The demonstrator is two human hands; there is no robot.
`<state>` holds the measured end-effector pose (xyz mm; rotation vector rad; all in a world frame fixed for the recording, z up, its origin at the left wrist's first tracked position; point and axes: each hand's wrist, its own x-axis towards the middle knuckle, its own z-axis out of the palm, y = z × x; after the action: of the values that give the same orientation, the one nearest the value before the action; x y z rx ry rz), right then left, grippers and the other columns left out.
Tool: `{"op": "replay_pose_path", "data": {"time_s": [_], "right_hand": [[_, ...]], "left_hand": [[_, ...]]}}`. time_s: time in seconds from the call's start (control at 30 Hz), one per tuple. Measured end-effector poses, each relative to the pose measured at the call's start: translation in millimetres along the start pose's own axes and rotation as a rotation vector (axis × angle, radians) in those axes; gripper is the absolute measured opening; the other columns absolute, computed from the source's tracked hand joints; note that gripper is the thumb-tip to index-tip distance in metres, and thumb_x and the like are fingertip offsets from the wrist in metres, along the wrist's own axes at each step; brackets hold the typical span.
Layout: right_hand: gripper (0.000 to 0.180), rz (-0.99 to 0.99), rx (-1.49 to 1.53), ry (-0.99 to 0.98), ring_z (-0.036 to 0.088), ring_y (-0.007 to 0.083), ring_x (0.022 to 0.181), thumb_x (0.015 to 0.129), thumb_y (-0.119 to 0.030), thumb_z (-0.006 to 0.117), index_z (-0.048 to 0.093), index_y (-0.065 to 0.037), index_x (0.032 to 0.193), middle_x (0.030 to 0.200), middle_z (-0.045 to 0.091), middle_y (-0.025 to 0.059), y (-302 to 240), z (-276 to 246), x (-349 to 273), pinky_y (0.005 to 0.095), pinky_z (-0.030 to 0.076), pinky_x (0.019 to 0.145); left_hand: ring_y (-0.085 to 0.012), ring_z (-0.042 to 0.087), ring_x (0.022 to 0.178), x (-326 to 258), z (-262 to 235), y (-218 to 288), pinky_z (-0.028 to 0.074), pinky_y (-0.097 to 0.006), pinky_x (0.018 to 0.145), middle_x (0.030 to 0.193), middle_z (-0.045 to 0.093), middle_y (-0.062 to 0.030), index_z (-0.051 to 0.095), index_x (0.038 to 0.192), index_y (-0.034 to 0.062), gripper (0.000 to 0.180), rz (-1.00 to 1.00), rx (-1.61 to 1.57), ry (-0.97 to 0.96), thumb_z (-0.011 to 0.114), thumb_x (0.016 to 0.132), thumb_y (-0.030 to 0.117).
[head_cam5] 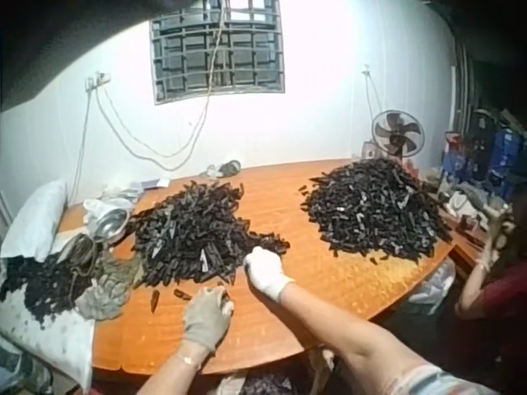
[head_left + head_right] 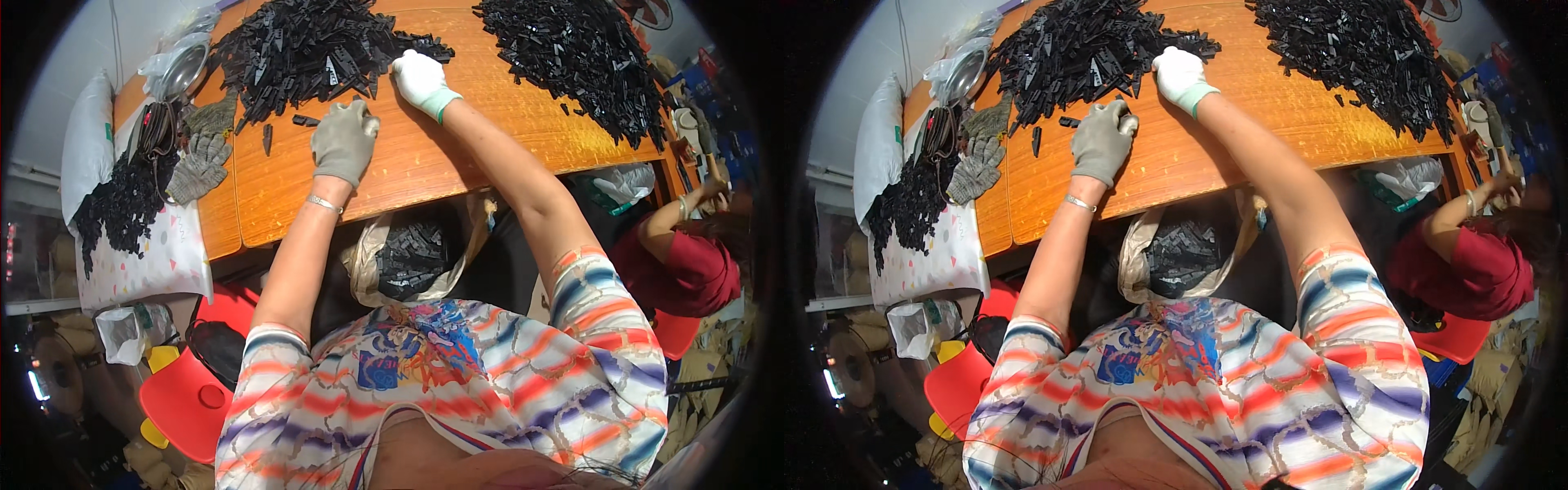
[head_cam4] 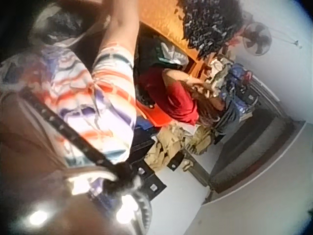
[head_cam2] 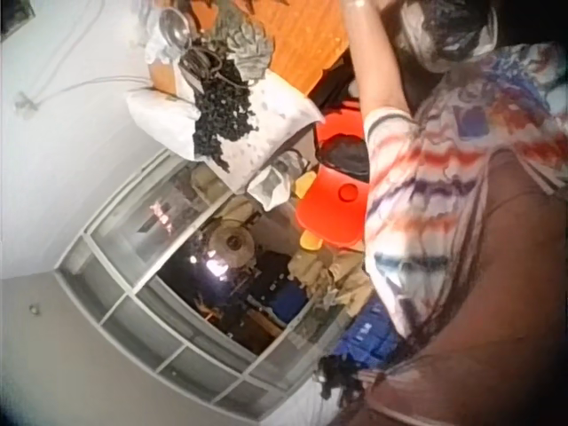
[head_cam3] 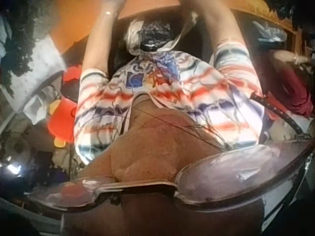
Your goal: The person sorts and inspects small black plastic components by hand, placing them into a bag.
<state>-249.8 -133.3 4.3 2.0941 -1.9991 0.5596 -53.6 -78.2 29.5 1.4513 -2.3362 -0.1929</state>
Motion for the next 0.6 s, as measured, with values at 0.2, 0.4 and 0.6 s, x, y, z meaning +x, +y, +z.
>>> {"op": "replay_pose_path", "data": {"time_s": [0.2,0.4,0.6], "right_hand": [[0.025,0.063,0.37,-0.164,0.062,0.0289,0.101,0.088,-0.025,0.055,0.07,-0.017,0.107,0.11,0.066,0.0087,3,-38,-41,0.0374,0.049,0.088],[0.024,0.273,0.44,-0.044,0.064,0.0247,0.098,0.088,-0.024,0.055,0.07,-0.015,0.105,0.103,0.068,0.0083,21,-41,-68,0.0331,0.049,0.086],[0.021,0.138,0.206,0.034,0.064,0.0304,0.091,0.085,-0.027,0.061,0.071,-0.014,0.098,0.096,0.066,0.0105,-6,-37,-66,0.0399,0.05,0.079]], "left_hand": [[-0.0303,0.061,0.092,-19,3,-13,0.05,-0.044,0.076,0.095,0.062,-0.011,0.063,0.097,0.0133,0.013,0.075,-0.047,0.061,0.06,0.085,0.02],[-0.0301,0.061,0.095,-35,0,-15,0.049,-0.043,0.079,0.099,0.065,-0.01,0.06,0.103,0.0112,0.018,0.092,-0.121,0.102,0.06,0.086,0.014],[-0.0299,0.06,0.098,-40,-2,-16,0.05,-0.043,0.082,0.104,0.065,-0.0095,0.059,0.112,0.0125,0.027,0.029,-0.075,0.079,0.061,0.086,0.019]]}}
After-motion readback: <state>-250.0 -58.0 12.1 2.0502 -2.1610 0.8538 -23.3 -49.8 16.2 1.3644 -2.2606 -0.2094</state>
